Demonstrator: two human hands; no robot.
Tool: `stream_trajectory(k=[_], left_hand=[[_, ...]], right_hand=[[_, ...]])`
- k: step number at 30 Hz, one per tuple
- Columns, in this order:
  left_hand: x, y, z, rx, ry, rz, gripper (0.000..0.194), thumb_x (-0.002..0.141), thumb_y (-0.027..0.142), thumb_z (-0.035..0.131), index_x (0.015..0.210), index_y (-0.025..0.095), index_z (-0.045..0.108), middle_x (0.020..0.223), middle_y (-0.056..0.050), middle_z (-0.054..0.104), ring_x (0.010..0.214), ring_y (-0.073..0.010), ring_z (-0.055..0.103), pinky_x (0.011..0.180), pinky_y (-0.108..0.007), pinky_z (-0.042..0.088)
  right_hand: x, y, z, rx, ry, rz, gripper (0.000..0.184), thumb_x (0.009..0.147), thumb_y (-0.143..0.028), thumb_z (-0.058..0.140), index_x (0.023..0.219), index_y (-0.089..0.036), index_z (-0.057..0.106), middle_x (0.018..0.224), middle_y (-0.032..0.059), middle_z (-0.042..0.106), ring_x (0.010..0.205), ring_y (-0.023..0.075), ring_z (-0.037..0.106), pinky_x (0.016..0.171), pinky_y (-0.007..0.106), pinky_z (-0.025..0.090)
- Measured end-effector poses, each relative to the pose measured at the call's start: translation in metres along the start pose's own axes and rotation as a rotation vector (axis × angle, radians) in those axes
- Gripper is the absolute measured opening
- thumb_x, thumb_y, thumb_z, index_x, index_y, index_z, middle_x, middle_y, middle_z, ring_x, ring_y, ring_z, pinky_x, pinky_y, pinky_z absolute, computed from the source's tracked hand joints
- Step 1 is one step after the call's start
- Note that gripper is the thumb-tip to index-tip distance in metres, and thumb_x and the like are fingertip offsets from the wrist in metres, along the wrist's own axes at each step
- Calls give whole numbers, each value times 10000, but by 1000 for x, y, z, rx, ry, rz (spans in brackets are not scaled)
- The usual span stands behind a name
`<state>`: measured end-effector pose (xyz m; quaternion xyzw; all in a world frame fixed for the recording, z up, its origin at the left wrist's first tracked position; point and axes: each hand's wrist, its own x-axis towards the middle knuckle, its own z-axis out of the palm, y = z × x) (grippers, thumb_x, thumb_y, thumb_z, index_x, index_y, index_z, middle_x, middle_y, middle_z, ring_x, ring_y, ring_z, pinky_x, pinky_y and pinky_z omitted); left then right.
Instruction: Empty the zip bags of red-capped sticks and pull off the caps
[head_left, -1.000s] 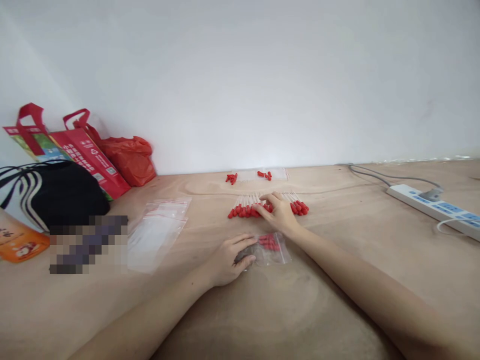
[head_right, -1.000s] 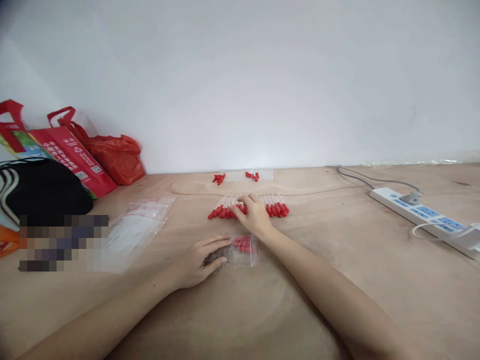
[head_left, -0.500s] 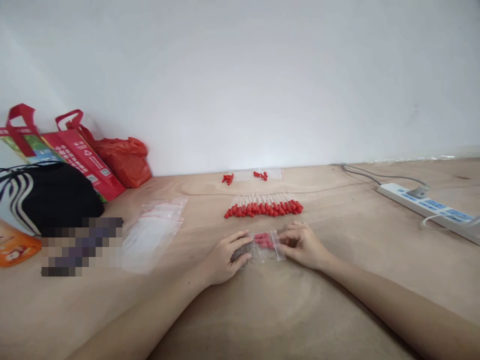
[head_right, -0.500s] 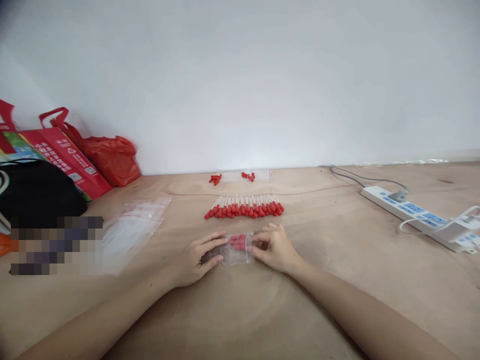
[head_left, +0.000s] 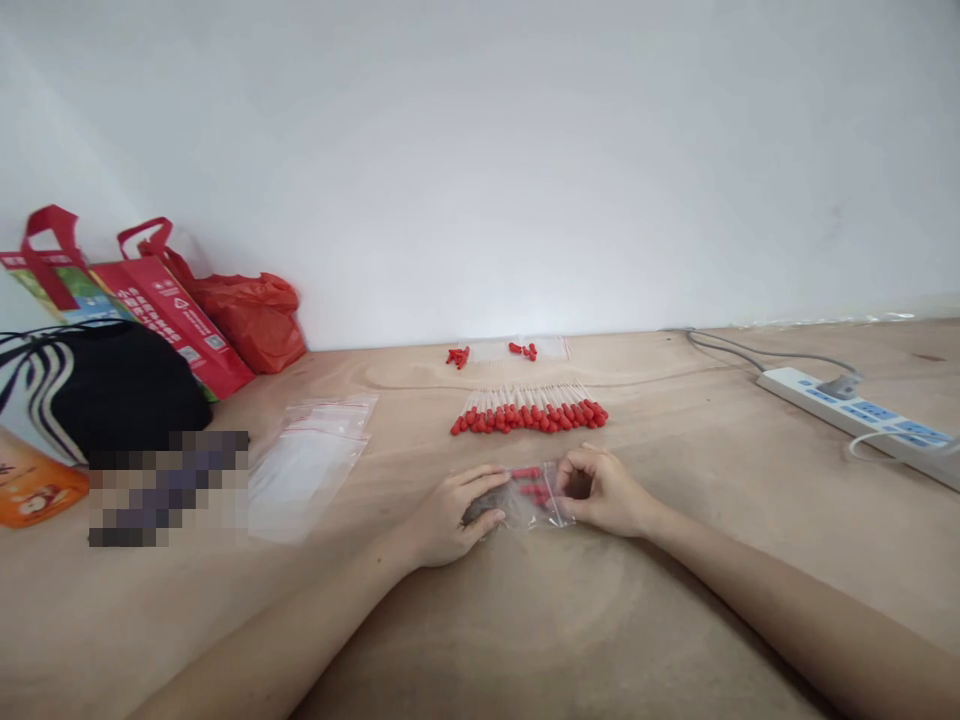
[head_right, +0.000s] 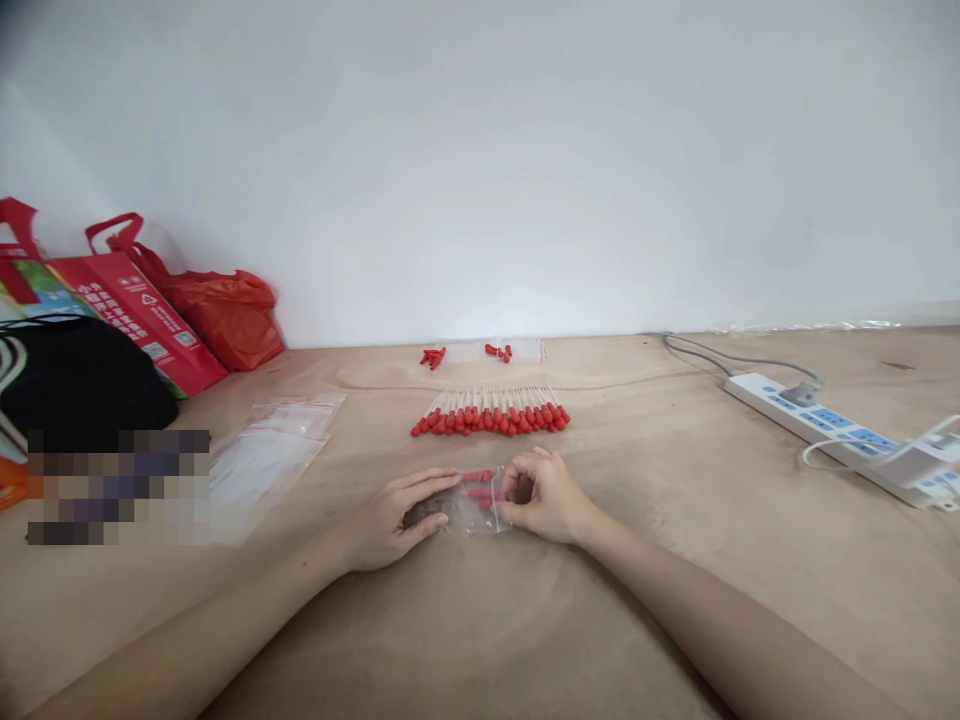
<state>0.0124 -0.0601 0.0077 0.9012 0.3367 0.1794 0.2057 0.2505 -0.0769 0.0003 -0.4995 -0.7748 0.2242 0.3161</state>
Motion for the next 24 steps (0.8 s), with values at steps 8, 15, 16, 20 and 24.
stream_trajectory(k=[8,15,16,20,24], left_hand=[[0,-1,0,19,-12,-17,408,829,315,468,1222,209,466,1292,-66,467,1188,-192,429,1002,-370,355],[-1,1,-1,26,-14,-22,404,828,300,467,1223,213,464,1289,-67,470,1184,-193,432,996,-375,359],[-1,1,-1,27,-12,-20,404,829,301,465,1224,217,463,1287,-65,472,1182,-191,434,994,-372,361],[-1,0,0,22,-14,-16,406,830,304,465,1228,223,459,1289,-60,469,1182,-188,435,998,-369,359],[0,-1,0,23,-15,-15,399,829,297,464,1220,222,468,1290,-62,470,1183,-197,434,995,-378,361]], right_hand=[[0,5,5,111,-14,60,191,640,-315,658,742,-187,561,684,-15,554,636,112,488,596,239,383],[3,2,8,114,-19,45,169,636,-282,654,698,-177,537,661,-23,527,595,93,458,540,211,363],[3,3,7,131,-28,52,175,629,-271,656,684,-176,519,652,-28,523,582,87,450,529,205,360],[0,8,0,203,-101,114,208,611,-266,667,669,-177,488,599,-47,489,518,68,405,474,190,337],[-1,12,-5,237,-103,104,255,607,-316,690,770,-172,557,684,-27,522,548,68,424,504,197,361]])
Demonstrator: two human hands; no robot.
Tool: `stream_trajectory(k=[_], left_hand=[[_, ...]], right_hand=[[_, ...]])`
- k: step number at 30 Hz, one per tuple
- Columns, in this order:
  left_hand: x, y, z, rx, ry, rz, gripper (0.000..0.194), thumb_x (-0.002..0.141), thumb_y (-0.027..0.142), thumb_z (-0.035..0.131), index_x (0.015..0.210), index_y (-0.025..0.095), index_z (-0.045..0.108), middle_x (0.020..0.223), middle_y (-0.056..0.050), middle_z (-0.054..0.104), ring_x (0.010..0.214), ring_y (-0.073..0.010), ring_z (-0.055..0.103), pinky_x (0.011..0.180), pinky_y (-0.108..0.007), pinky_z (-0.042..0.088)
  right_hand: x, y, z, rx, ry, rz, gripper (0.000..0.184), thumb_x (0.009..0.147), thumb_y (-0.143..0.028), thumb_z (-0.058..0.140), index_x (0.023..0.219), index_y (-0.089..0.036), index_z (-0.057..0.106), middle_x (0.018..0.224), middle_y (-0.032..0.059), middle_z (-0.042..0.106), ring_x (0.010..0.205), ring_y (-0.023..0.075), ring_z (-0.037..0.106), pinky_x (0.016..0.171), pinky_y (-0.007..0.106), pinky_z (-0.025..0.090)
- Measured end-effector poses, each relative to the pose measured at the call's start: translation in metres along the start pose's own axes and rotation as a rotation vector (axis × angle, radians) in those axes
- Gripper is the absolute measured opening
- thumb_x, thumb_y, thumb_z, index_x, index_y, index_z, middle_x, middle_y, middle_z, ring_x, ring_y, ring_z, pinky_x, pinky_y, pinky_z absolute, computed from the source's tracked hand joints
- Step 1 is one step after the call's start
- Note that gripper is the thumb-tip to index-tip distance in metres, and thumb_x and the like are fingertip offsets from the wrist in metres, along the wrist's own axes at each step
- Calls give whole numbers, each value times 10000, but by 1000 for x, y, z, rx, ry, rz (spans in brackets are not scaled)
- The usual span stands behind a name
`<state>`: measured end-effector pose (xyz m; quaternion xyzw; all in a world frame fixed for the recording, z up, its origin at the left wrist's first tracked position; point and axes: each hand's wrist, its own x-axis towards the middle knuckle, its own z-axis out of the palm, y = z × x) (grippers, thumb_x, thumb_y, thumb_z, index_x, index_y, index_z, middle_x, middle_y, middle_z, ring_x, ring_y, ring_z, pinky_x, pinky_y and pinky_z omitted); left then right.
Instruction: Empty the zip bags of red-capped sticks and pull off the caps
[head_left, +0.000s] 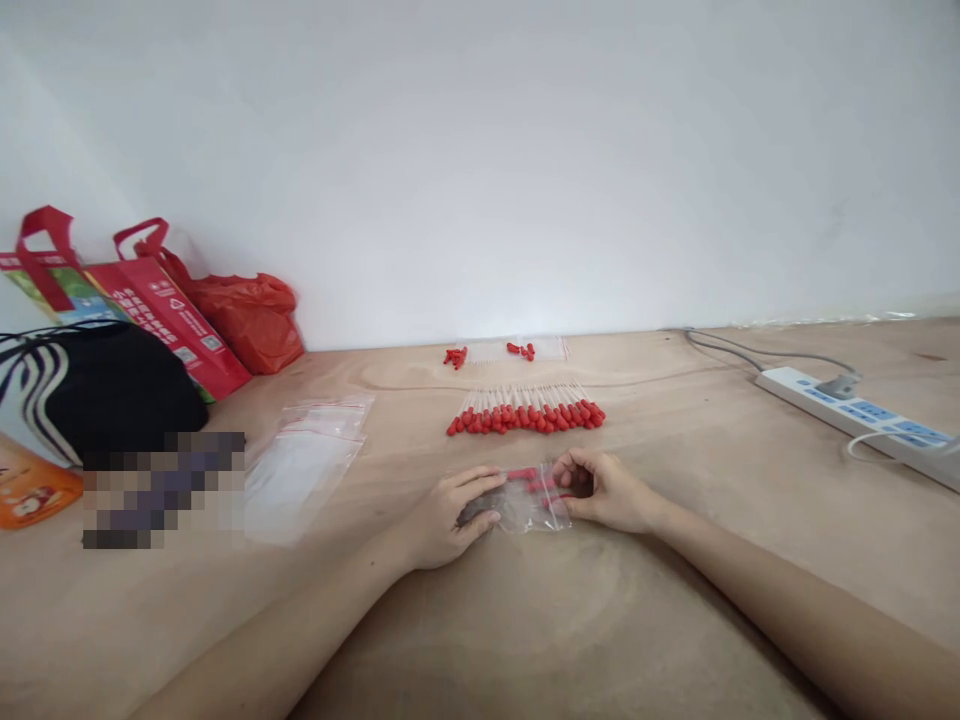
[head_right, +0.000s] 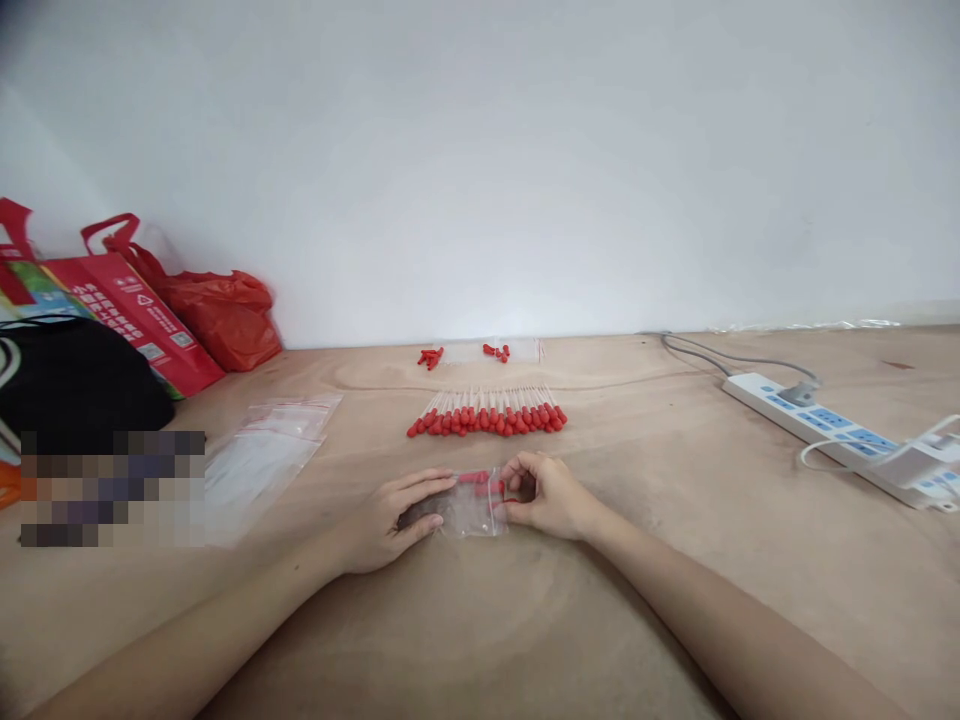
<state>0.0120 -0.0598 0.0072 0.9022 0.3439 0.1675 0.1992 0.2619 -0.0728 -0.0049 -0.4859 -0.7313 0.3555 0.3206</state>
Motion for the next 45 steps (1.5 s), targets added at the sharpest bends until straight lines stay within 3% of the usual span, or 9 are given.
stream_trajectory(k=[3,10,15,18,25,29,33,40,45], left_hand=[[0,0,0,-2,1,12,406,827,292,465,1227,222,462,1288,-62,472,1179,-195,438,991,-378,366],[0,3,-2,-15,7,0,402,824,293,472,1220,224,472,1286,-58,475,1175,-193,442,990,-376,367],[1,4,-2,-25,13,5,404,818,285,480,1218,234,475,1276,-53,486,1163,-195,453,980,-380,374],[1,3,-2,-22,16,9,401,821,283,478,1218,231,475,1278,-55,484,1166,-195,450,983,-379,371],[1,3,-2,0,-6,-13,401,827,291,471,1224,233,463,1291,-57,468,1173,-197,444,990,-378,367],[0,2,-2,8,-18,-19,405,830,298,468,1225,214,461,1297,-68,460,1183,-200,434,995,-382,361],[0,3,-2,15,-22,-24,404,832,293,465,1228,213,457,1300,-67,457,1184,-197,434,995,-378,362],[0,4,-3,6,-16,-19,402,832,299,462,1224,211,460,1286,-65,470,1176,-191,440,992,-365,367],[0,3,-2,0,-22,-19,401,837,307,454,1228,219,454,1299,-57,458,1191,-191,423,1006,-370,351]], right_hand=[[2,0,2,-37,11,13,284,610,-341,695,816,-176,591,669,-25,520,553,73,431,511,203,359],[3,0,3,48,-9,49,211,651,-318,650,660,-169,501,582,-46,483,511,63,397,473,192,326],[5,4,6,118,24,73,232,658,-335,645,796,-165,567,649,-26,545,528,66,435,503,201,366],[7,4,7,104,-12,92,199,682,-349,619,733,-161,580,630,-18,557,528,70,444,500,205,362],[4,5,-10,273,-55,147,245,647,-375,646,712,-168,532,608,-31,523,531,73,432,485,205,346],[0,5,-12,224,-91,101,313,583,-303,704,818,-170,546,637,-45,509,545,68,414,503,207,341],[0,3,-11,216,-124,104,224,619,-293,682,742,-164,547,609,-50,506,531,61,420,498,205,339],[0,7,-42,433,-31,156,331,616,-407,694,793,-161,562,643,-18,587,527,81,523,531,246,439],[-1,11,-72,462,123,138,323,604,-397,716,802,-167,604,727,20,639,625,98,561,621,259,472]])
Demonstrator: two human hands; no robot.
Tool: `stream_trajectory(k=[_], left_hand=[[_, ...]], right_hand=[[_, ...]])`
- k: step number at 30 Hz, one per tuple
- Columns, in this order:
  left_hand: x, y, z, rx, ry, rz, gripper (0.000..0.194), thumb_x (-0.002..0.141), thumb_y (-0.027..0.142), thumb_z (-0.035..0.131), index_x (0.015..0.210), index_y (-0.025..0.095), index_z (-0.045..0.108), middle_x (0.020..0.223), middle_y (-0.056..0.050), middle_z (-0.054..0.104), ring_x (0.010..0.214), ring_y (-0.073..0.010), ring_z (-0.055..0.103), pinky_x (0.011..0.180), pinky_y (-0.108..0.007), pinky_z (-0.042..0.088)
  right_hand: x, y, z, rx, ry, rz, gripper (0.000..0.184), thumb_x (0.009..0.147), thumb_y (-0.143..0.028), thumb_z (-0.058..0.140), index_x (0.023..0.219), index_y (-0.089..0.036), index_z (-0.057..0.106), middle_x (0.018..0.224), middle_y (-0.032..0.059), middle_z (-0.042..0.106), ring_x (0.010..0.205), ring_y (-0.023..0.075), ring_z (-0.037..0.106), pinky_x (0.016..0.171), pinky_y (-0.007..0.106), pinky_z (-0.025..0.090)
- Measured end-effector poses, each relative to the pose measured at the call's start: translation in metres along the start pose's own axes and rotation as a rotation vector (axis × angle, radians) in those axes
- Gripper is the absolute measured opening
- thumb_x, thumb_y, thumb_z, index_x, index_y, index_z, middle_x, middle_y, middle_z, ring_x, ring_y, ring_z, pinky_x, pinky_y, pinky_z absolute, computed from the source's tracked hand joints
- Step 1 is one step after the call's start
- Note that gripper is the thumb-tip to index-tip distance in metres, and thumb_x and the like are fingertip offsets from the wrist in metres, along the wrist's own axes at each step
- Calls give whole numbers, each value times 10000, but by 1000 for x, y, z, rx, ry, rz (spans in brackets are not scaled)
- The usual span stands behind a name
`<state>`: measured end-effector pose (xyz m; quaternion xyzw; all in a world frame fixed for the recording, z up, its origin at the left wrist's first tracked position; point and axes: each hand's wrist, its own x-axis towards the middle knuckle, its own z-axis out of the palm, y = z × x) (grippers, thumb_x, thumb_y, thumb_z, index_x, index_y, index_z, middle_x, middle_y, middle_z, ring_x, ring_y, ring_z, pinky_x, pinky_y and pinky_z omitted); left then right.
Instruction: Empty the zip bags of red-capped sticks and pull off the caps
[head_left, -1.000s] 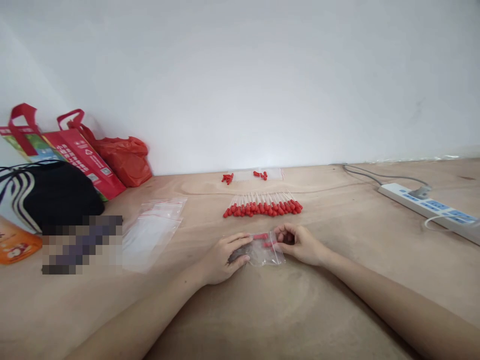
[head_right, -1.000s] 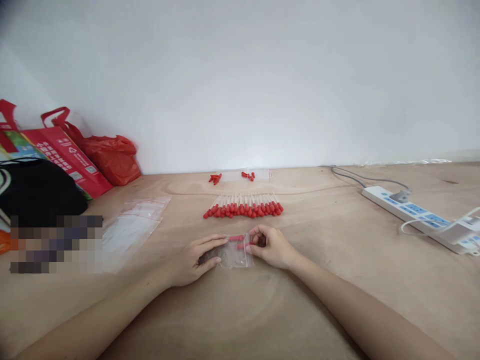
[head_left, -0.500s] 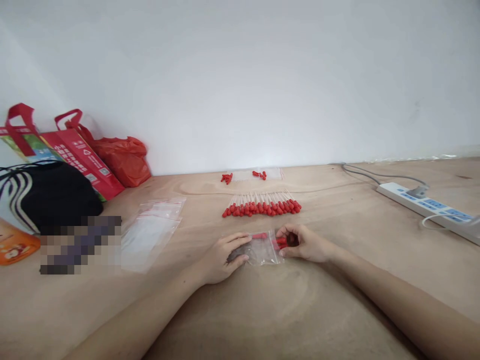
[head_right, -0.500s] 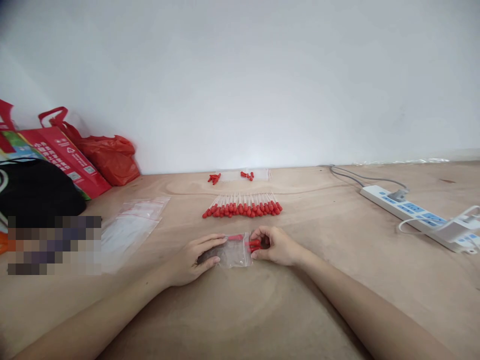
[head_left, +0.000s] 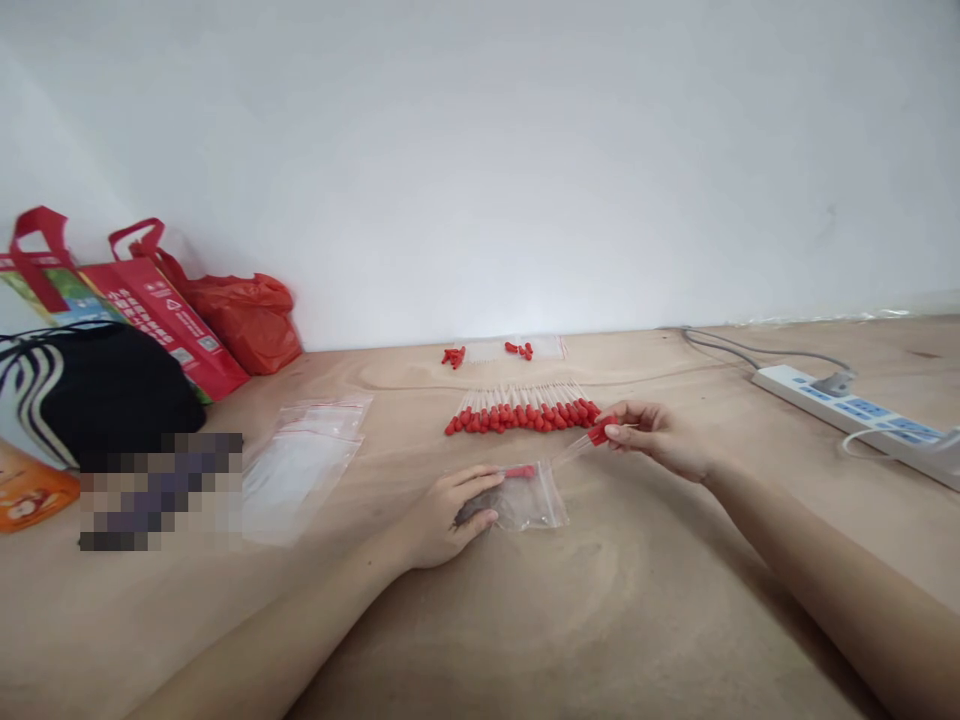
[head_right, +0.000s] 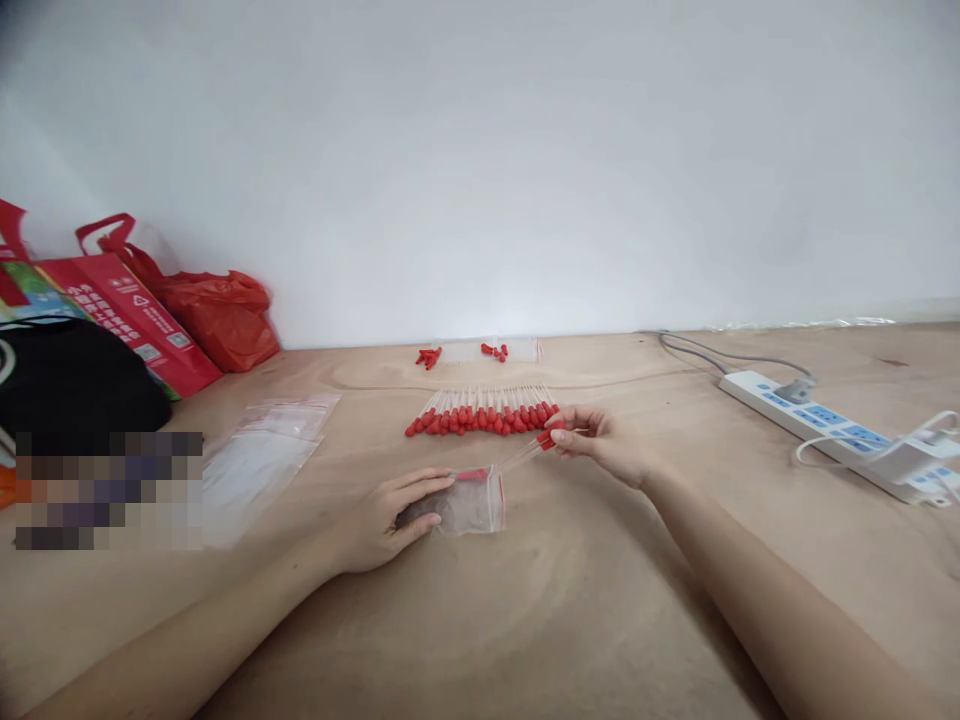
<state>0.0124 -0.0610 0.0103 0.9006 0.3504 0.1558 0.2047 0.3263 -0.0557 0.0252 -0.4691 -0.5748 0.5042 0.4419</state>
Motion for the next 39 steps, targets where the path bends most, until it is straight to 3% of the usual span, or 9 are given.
stream_trajectory(k=[4,9,13,17,23,28,32,35,39], left_hand=[[0,-1,0,2,6,8,389,834,299,458,1215,225,465,1294,-52,464,1188,-189,427,1002,-369,356],[0,-2,1,9,13,15,396,832,302,457,1217,213,463,1292,-56,465,1186,-184,429,1004,-361,355],[0,-1,0,17,-11,-9,403,834,302,454,1225,206,456,1303,-66,453,1196,-191,418,1008,-374,347],[0,1,-1,10,-15,-11,402,830,297,454,1220,201,464,1299,-73,456,1196,-196,418,1006,-379,349],[1,-1,-1,4,-10,4,401,830,299,454,1220,207,462,1297,-72,458,1196,-201,419,1001,-386,353],[0,-1,0,7,-4,10,400,829,295,458,1220,212,465,1294,-69,462,1187,-206,430,996,-389,359],[0,-1,0,3,1,-2,395,826,296,465,1214,222,473,1296,-61,462,1192,-207,425,999,-386,358],[0,0,0,4,5,4,393,826,304,466,1211,222,477,1286,-56,475,1196,-199,421,1004,-378,354],[1,0,1,19,6,9,397,830,311,460,1216,220,473,1288,-64,473,1184,-195,435,995,-377,361]], right_hand=[[5,-12,-16,-15,188,-104,335,594,-409,721,821,-186,615,782,34,662,651,120,585,639,285,493],[30,-14,-14,-228,414,-406,306,648,-404,678,867,-198,622,835,49,671,742,170,618,715,347,506],[54,5,3,-611,384,-664,172,753,-332,569,839,-206,650,866,64,655,795,184,613,730,343,503],[65,24,19,-907,286,-792,234,825,-227,431,851,-216,663,893,74,641,797,179,606,739,325,490],[64,31,20,-1135,168,-774,242,832,-204,436,941,-223,651,895,74,632,794,179,585,722,302,459],[56,20,15,-1214,257,-724,245,793,-355,539,970,-216,635,917,84,642,848,224,552,732,359,407],[33,14,28,-1027,278,-679,162,807,-295,515,810,-195,642,739,55,626,720,171,537,683,319,395],[12,17,46,-838,144,-601,130,764,-263,557,669,-195,612,617,10,583,618,128,509,620,272,387],[-4,24,65,-823,15,-484,100,709,-220,594,613,-205,615,591,-13,569,617,122,497,662,289,378]])
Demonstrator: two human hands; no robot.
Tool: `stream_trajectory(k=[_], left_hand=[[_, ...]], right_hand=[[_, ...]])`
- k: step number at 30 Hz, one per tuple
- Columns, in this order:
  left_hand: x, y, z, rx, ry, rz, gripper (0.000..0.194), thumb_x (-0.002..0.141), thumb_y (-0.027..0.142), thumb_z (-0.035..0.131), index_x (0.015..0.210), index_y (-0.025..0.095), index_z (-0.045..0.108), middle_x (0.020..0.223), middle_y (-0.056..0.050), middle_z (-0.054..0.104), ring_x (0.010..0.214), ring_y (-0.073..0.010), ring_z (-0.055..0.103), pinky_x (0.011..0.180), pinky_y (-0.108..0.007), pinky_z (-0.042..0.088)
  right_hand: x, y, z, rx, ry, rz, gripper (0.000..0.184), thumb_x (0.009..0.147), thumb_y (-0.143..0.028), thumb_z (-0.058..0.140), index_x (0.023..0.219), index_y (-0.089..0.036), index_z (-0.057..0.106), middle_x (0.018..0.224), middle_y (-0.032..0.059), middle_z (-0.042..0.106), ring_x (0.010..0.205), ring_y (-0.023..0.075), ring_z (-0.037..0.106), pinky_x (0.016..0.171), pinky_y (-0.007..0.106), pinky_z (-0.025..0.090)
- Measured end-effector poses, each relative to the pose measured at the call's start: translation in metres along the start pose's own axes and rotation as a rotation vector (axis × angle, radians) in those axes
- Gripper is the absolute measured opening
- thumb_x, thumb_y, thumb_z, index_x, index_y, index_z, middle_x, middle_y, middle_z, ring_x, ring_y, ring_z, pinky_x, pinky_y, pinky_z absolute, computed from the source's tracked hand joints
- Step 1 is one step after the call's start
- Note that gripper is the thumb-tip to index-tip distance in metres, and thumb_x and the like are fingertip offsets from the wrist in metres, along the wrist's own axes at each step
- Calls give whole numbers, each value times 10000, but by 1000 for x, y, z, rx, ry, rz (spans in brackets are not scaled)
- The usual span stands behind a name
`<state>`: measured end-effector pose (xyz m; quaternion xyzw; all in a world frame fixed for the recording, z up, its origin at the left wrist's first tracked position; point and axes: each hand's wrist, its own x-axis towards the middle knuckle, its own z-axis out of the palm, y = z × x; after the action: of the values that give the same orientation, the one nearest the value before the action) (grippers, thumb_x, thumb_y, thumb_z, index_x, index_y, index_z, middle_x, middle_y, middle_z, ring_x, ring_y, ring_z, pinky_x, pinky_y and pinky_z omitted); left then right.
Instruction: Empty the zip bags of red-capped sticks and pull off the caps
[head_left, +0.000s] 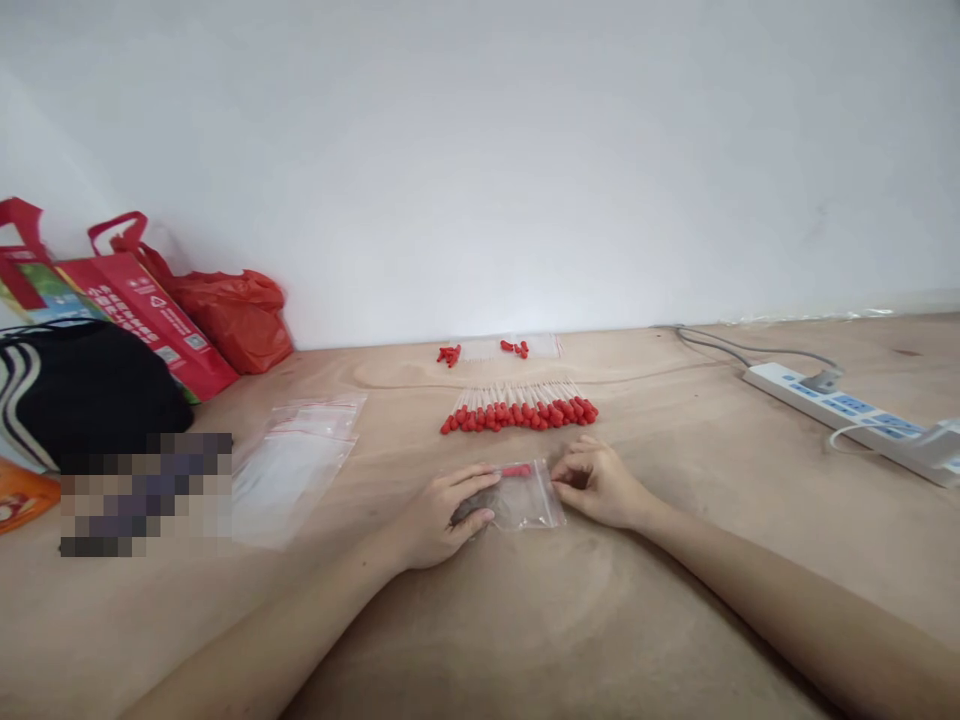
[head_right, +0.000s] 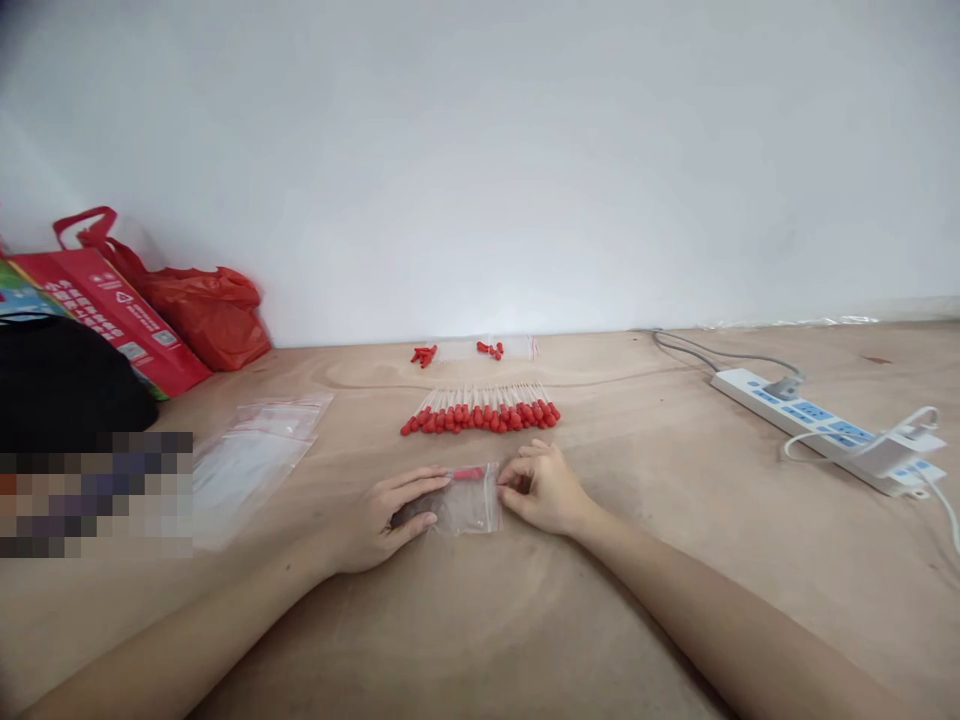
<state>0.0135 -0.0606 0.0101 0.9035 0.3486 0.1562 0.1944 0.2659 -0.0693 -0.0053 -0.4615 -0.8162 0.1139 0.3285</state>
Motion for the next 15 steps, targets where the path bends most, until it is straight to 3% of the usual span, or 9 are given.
stream_trajectory(k=[5,10,15], left_hand=[[-1,1,-1,-14,5,15,387,825,301,470,1204,226,486,1284,-59,478,1185,-194,432,993,-379,361],[-2,3,-5,-42,-33,41,406,803,315,508,1200,235,490,1279,-47,484,1185,-203,430,1004,-386,347],[-2,4,-6,-51,-47,77,425,806,317,508,1221,236,468,1276,-45,488,1184,-203,431,1000,-375,352]], right_hand=[[2,-1,8,47,-10,46,122,745,-322,587,770,-251,682,612,-4,576,625,128,501,653,291,378],[6,-3,14,-64,0,52,235,743,-424,585,899,-274,676,607,9,565,633,152,485,625,298,366],[9,-6,16,-89,-29,37,189,743,-405,591,828,-257,673,625,11,547,648,150,471,611,282,351]])
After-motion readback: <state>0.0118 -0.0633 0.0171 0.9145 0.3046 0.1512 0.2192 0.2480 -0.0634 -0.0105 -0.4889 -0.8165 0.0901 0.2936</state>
